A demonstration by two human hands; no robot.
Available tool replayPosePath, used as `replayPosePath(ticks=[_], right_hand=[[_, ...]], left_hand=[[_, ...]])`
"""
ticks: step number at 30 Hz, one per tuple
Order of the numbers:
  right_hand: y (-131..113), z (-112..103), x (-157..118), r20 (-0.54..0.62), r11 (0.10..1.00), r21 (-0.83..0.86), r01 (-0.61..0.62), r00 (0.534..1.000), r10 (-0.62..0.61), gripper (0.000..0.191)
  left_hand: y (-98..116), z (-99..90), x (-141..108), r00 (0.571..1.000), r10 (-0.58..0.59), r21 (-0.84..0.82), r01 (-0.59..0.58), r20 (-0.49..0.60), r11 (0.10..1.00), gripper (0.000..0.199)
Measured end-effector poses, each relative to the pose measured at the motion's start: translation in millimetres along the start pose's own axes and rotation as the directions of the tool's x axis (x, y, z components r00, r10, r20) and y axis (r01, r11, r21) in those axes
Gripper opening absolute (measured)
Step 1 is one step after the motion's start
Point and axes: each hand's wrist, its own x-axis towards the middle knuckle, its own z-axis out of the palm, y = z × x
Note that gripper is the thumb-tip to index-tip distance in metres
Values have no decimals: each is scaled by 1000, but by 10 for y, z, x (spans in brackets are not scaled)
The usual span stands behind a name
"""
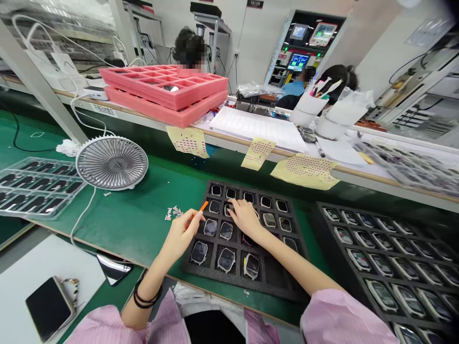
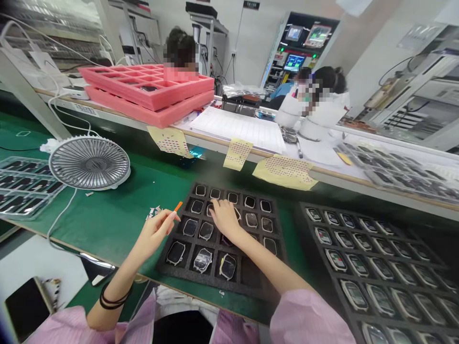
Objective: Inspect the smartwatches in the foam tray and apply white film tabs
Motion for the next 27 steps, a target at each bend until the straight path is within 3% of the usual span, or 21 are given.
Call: replayPosePath(ticks=[6,11,15,19,22,24,27], right_hand=[[-29,25,35,31,968,248,-38,999,31,33],[8,41,145,44,846,525,-95,995,84,21],[-65,-93,92,109,622,770,-139,990,86,22],[-293,-254,-61,157,378,909,-178,984,85,28],[-427,-315,-124,231,56,970,-235,970,76,28],[-463,-329,-131,264,-103,961,-256,962,75,28],[-474,-331,-122,265,-150,957,-250,960,91,26]], left_hand=[[-5,101,31,999,12,-46,-9,50,999,38],[-32,171,53,996,7,-51,-3,87,999,39],[-59,249,76,992,-8,-85,19,128,996,39],[-22,368,102,981,1,-136,26,194,990,40],[19,422,109,971,9,-167,31,237,985,41],[38,426,106,967,6,-187,43,254,981,42],[60,404,91,970,-5,-224,61,241,973,43]])
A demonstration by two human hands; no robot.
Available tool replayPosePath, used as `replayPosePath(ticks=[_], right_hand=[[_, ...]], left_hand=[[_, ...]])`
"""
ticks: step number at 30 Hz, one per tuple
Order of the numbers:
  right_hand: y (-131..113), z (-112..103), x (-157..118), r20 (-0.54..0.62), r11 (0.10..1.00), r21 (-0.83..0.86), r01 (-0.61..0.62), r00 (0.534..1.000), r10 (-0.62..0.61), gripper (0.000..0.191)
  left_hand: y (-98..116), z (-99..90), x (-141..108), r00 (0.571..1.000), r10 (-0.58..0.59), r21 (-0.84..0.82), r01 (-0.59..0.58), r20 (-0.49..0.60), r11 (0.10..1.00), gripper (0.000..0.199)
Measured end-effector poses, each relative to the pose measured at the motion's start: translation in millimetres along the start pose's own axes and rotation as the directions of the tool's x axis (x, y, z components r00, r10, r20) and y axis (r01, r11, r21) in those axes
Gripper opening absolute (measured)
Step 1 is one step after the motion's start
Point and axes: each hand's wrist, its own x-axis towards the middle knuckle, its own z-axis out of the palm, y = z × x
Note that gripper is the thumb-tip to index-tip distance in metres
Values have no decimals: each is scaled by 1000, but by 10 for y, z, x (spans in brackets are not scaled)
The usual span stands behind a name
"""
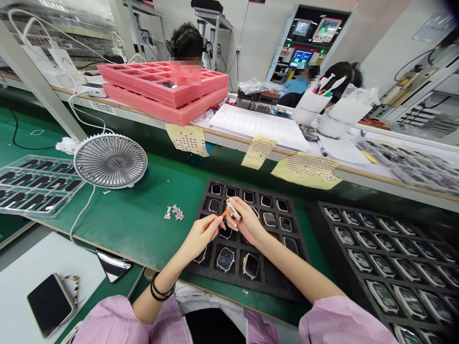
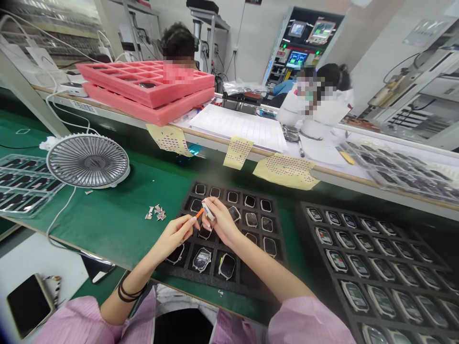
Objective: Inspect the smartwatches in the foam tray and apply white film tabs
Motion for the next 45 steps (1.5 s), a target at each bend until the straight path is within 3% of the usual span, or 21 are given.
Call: replayPosePath(ticks=[11,20,30,34,37,41,45], right_hand=[[0,67,-5,-35,998,-57,30,999,-32,29],[9,192,-22,91,951,244,-189,981,171,28],[109,139,-17,37,960,233,-154,988,150,36],[132,169,-58,-53,994,109,-16,998,22,33],[160,197,-71,-116,996,-25,84,989,-87,29],[205,213,-52,-149,943,-279,180,962,-228,27],[186,91,6,-156,877,-435,206,941,-299,28]], left_hand=[[3,-23,-17,1000,18,-41,-18,9,999,48],[53,53,-39,1000,17,-176,-20,-23,984,49],[-5,93,-21,998,-49,-273,35,-45,961,51],[35,43,31,990,23,-217,-53,-140,975,46],[57,39,54,987,73,-138,-93,-144,986,38],[36,82,45,973,89,-17,-94,-213,995,39],[-25,12,9,975,70,-38,-80,-213,996,39]])
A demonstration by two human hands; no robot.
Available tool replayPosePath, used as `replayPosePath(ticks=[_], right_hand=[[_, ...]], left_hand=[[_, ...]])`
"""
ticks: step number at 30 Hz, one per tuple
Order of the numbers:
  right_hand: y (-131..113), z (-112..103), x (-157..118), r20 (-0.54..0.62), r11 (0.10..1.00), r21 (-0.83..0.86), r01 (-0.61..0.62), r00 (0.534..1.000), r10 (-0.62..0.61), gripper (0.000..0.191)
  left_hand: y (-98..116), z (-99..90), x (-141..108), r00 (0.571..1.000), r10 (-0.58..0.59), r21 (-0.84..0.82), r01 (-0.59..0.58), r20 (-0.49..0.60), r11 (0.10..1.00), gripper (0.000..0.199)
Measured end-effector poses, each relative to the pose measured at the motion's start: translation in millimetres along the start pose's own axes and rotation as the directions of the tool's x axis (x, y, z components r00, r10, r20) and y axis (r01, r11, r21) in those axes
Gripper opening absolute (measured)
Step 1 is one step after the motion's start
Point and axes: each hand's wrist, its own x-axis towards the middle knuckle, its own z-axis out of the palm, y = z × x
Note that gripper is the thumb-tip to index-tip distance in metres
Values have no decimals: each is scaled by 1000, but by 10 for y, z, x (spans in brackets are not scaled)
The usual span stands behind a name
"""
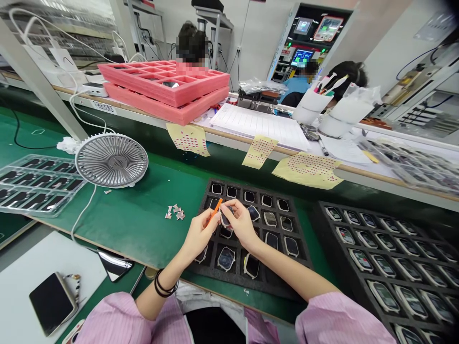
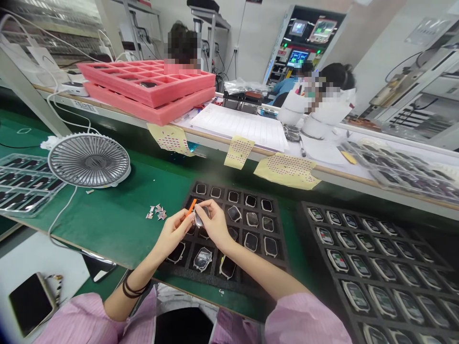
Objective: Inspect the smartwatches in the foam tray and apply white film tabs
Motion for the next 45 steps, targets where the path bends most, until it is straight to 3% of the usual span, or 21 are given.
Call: replayPosePath(ticks=[4,6,9,14,18,23,25,31,39,45], right_hand=[[63,-329,221,-113,994,-100,33,993,-45,33],[129,-481,332,-93,985,-172,32,995,-48,35],[276,-556,420,-15,947,-317,59,998,-68,30],[436,-428,385,148,808,-560,182,982,-118,18],[345,-507,293,244,661,-694,285,957,-157,28],[209,-876,192,168,458,-859,229,971,-169,33],[211,-996,182,138,417,-889,189,979,-148,31],[257,-1126,302,113,492,-861,128,992,-61,25],[200,-1045,262,185,557,-820,135,982,34,24],[218,-1076,274,181,598,-790,133,983,21,28]], left_hand=[[-47,-366,-1,980,-70,-3,71,-186,997,38],[-84,-577,8,967,-37,153,77,-250,985,37],[-178,-777,30,971,-5,453,116,-239,884,35],[-331,-836,57,971,-71,682,211,-228,701,32],[-352,-869,64,961,-118,728,266,-249,631,31],[-344,-875,74,962,-123,740,267,-244,617,35],[-358,-844,85,966,-105,741,249,-237,623,33],[-364,-771,99,974,-90,727,215,-208,652,33],[-291,-792,57,968,-95,710,236,-233,663,35],[-350,-777,65,973,-74,711,211,-218,671,37]])
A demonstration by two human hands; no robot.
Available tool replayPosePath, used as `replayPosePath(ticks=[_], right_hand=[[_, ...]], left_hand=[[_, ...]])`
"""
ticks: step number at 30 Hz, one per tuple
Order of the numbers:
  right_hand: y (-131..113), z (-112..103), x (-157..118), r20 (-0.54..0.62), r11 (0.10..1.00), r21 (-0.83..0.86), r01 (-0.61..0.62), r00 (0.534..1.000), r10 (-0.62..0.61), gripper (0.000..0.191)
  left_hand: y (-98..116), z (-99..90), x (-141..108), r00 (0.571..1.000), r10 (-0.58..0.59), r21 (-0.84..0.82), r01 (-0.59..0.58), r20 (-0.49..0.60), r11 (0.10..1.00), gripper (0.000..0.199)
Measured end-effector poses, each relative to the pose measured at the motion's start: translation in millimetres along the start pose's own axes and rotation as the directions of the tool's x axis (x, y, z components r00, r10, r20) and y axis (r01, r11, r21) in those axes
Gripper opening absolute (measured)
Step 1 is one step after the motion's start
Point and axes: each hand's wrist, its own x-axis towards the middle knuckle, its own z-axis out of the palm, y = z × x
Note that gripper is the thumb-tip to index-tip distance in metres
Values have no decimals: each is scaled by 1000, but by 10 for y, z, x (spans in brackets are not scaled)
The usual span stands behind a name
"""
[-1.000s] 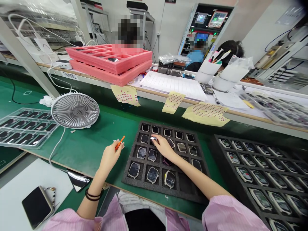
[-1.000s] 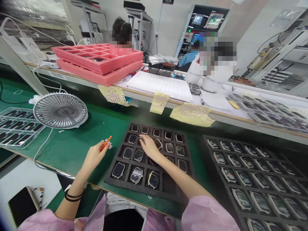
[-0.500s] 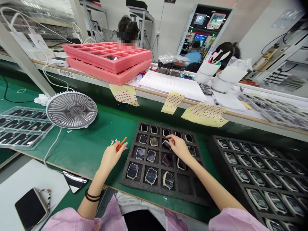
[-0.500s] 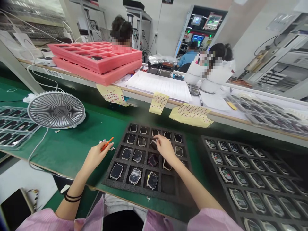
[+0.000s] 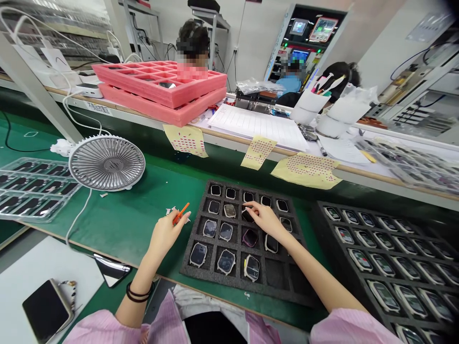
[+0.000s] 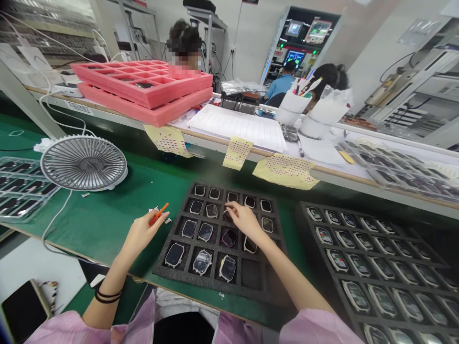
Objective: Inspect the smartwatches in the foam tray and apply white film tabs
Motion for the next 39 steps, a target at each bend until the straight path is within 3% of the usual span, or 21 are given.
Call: replayPosePath(ticks=[6,11,15,17,19,23,27,32,39], right_hand=[[86,74,18,-72,1000,25,-8,997,10,34],[83,86,-57,-167,990,-112,83,981,-101,23],[-82,81,-60,-192,969,-197,152,963,-190,21],[-230,135,4,-149,943,-247,225,952,-266,21],[-389,241,112,-35,872,-353,338,927,-373,21],[-602,508,374,61,823,-398,405,907,-417,16],[-645,640,518,116,796,-412,444,891,-438,24],[-657,655,498,177,787,-377,488,872,-456,32],[-630,645,535,159,858,-209,470,882,-444,32]], left_hand=[[-12,8,-2,1000,9,-3,-9,-5,1000,37],[-9,24,2,1000,11,-12,-11,-6,1000,35],[16,42,1,1000,22,-25,-22,-5,999,35],[48,44,-5,1000,25,-36,-25,3,999,36],[85,40,-15,1000,28,-50,-28,11,998,37],[120,12,-49,999,35,-56,-35,8,998,37],[93,-38,-93,1000,10,-55,-10,11,998,33],[91,-54,-120,1000,-2,-58,3,21,998,34],[156,-6,-123,999,27,-88,-24,24,996,36]])
